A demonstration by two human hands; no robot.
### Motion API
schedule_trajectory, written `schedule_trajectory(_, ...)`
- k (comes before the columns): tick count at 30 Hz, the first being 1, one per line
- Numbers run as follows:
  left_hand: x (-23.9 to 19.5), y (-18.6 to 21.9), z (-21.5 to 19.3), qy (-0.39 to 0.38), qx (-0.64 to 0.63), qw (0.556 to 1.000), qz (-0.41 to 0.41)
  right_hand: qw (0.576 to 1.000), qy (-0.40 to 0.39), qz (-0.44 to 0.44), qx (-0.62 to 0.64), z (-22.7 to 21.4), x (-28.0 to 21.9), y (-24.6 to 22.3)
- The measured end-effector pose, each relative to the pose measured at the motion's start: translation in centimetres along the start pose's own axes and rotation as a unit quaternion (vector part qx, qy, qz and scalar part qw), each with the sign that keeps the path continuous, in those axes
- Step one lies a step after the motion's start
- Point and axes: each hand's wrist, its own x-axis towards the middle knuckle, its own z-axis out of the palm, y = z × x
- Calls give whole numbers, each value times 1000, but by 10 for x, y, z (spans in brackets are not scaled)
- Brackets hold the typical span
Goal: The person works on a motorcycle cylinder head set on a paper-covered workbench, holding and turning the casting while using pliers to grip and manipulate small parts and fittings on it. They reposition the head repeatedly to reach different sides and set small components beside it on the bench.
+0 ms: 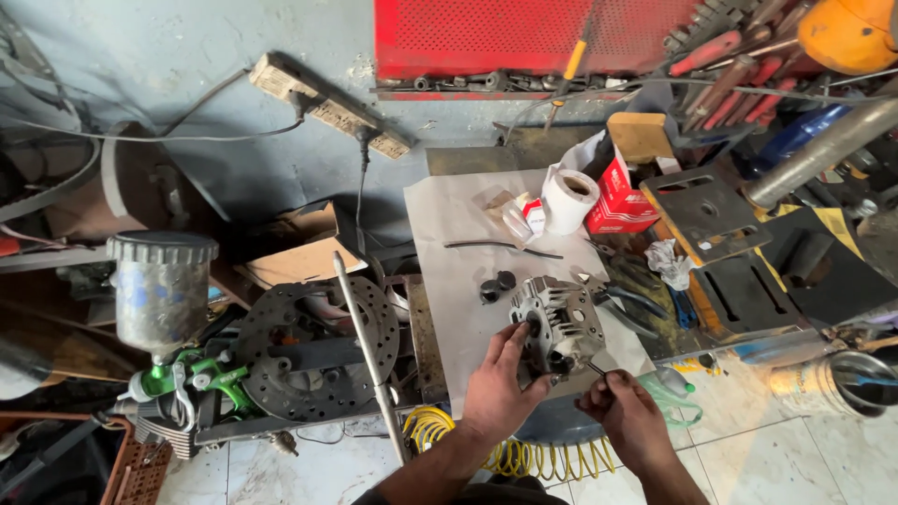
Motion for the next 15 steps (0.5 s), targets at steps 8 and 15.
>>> schedule_trajectory(8,3,0,4,25,-4,999,26,989,-94,-67,87,-69,47,43)
schedule_trajectory(15,-1,-1,3,35,-4,998,48,999,-21,-29,31,-35,19,24)
